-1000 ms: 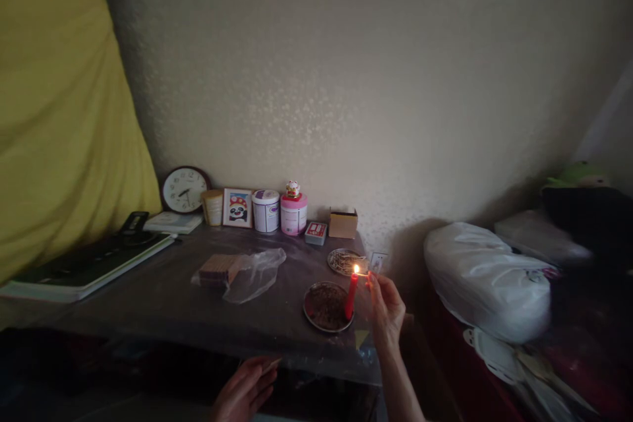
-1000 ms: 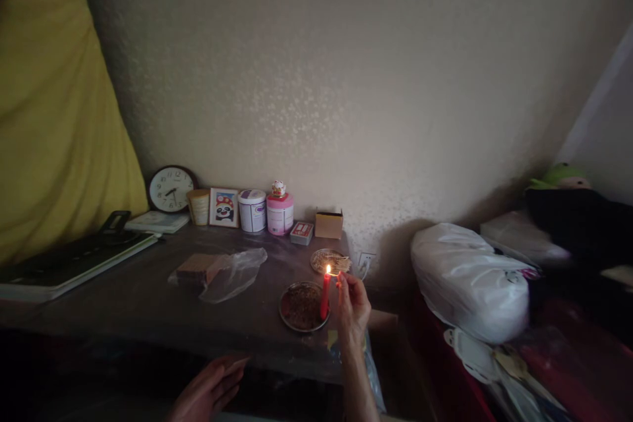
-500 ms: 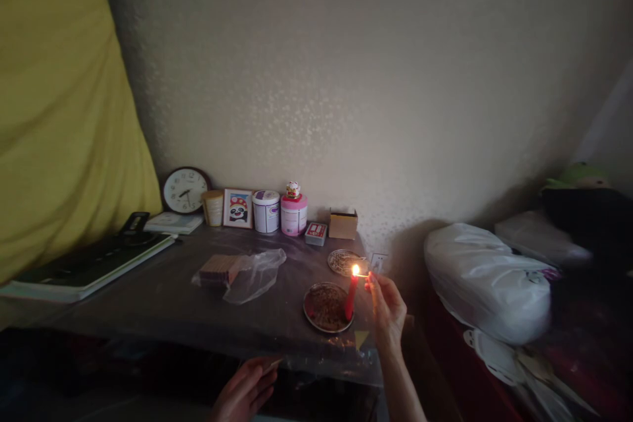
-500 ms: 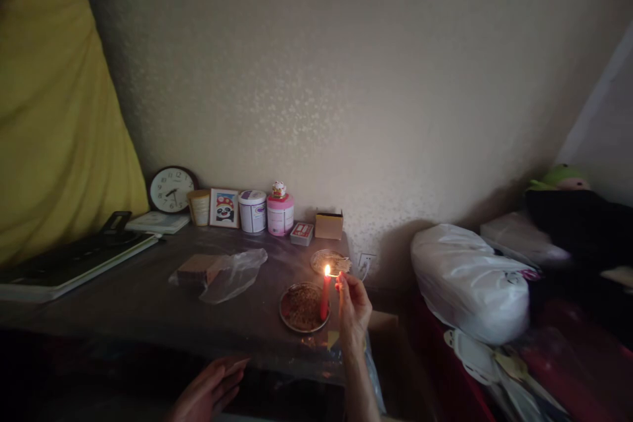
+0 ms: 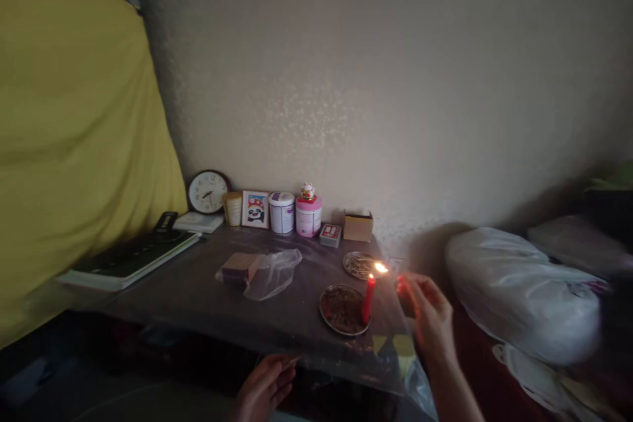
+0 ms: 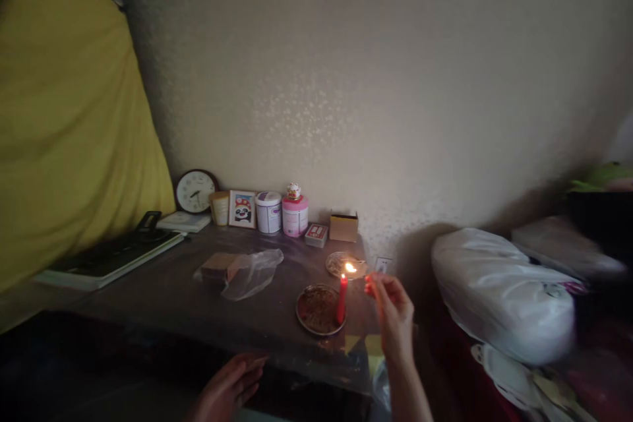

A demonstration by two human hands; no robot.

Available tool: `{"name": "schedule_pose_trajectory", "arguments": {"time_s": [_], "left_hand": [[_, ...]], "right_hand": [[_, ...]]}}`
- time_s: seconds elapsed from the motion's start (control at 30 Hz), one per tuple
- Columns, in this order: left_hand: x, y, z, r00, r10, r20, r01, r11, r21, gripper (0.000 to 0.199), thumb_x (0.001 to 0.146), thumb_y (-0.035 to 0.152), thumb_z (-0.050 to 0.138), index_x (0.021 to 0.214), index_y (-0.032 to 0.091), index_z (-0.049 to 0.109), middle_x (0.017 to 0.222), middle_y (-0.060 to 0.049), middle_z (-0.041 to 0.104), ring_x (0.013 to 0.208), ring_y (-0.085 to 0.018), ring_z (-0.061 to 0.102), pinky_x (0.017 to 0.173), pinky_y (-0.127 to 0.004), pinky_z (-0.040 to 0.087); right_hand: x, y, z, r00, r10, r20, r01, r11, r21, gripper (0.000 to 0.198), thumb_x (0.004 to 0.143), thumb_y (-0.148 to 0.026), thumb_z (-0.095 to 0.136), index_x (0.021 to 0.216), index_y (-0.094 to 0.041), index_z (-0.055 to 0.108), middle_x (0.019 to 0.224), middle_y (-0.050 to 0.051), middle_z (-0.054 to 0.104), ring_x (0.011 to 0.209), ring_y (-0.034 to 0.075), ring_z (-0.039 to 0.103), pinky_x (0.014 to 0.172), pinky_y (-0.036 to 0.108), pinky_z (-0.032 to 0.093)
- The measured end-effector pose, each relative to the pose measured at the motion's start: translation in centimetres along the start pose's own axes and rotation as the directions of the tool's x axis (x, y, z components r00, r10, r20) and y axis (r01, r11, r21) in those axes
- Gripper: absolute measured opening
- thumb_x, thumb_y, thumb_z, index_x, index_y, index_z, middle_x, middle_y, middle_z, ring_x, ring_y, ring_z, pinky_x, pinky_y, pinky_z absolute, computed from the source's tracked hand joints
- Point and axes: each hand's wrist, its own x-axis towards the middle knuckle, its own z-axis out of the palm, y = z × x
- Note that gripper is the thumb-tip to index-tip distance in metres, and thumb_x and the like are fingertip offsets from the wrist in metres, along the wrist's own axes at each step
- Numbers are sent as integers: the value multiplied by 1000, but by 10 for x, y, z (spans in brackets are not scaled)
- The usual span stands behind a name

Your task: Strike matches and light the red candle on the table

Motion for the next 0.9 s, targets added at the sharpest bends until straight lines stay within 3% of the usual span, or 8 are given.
{"name": "schedule_pose_trajectory", "arguments": {"time_s": [0.1, 0.2, 0.37, 0.47, 0.6, 0.67, 0.8, 0.9], "left_hand": [[5, -3, -5, 1000, 19, 22, -19, 1000, 18, 34, 53, 42, 79, 79, 22, 68, 100, -8, 73, 93, -24, 64, 82, -35, 43], [6, -5, -7, 999, 17, 42, -19, 999, 33, 34, 56, 42, 77, 82, 22, 69, 101, -8, 73, 95, -25, 63, 84, -36, 42], [2, -2, -3, 999, 22, 34, -24, 997, 74, 37, 56, 44, 76, 85, 22, 70, 106, -9, 71, 100, -27, 62, 89, -39, 41], [-3, 0, 0, 1000, 15, 27, -16, 999, 43, 39, 52, 44, 79, 82, 21, 71, 103, -9, 73, 96, -27, 63, 86, -38, 43], [-7, 3, 4, 998, -10, 54, 10, 1000, -3, 37, 49, 43, 81, 79, 23, 71, 100, -7, 74, 93, -25, 64, 84, -36, 44], [-7, 3, 5, 998, -22, 63, 22, 1000, -3, 35, 50, 42, 81, 79, 23, 72, 98, -7, 74, 93, -24, 64, 85, -35, 44], [-6, 5, 7, 998, -9, 67, 8, 1000, 10, 31, 57, 41, 78, 82, 23, 72, 99, -7, 74, 94, -24, 64, 85, -35, 43], [-3, 3, 6, 999, 5, 40, -6, 1000, 25, 28, 55, 39, 79, 76, 22, 71, 91, -7, 75, 87, -24, 66, 78, -34, 44]], "right_hand": [[12, -34, -17, 998, 1, -61, 9, 986, 169, 20, 58, -30, 78, 66, -18, 64, 65, -2, 60, 55, 9, 53, 50, 19, 43], [22, -54, -35, 999, -40, -12, 41, 926, 374, 16, 65, -33, 71, 61, -22, 59, 56, -7, 54, 44, 6, 46, 43, 16, 39], [36, -34, -54, 996, -65, -59, 64, 998, -30, 17, 64, -32, 68, 51, -22, 62, 43, -8, 59, 37, 7, 46, 40, 17, 38], [44, -26, -66, 988, -99, -122, 95, 995, -43, 11, 57, -26, 74, 60, -20, 66, 48, -7, 62, 40, 8, 51, 44, 17, 40], [52, -25, -77, 987, -141, -77, 137, 989, -58, 30, 72, -49, 57, 59, -22, 60, 55, -4, 62, 44, 9, 52, 47, 20, 42], [52, -17, -76, 990, -134, -46, 126, 980, -154, 34, 73, -49, 54, 53, -22, 60, 50, -5, 61, 42, 8, 49, 45, 19, 40], [48, 5, -67, 994, -86, -71, 64, 959, -275, 14, 52, -31, 74, 51, -20, 66, 45, -4, 62, 42, 10, 50, 43, 18, 40], [47, 9, -67, 998, -25, -60, 12, 979, -202, 18, 46, -31, 79, 61, -23, 72, 59, 3, 68, 51, 15, 60, 49, 25, 47]]}}
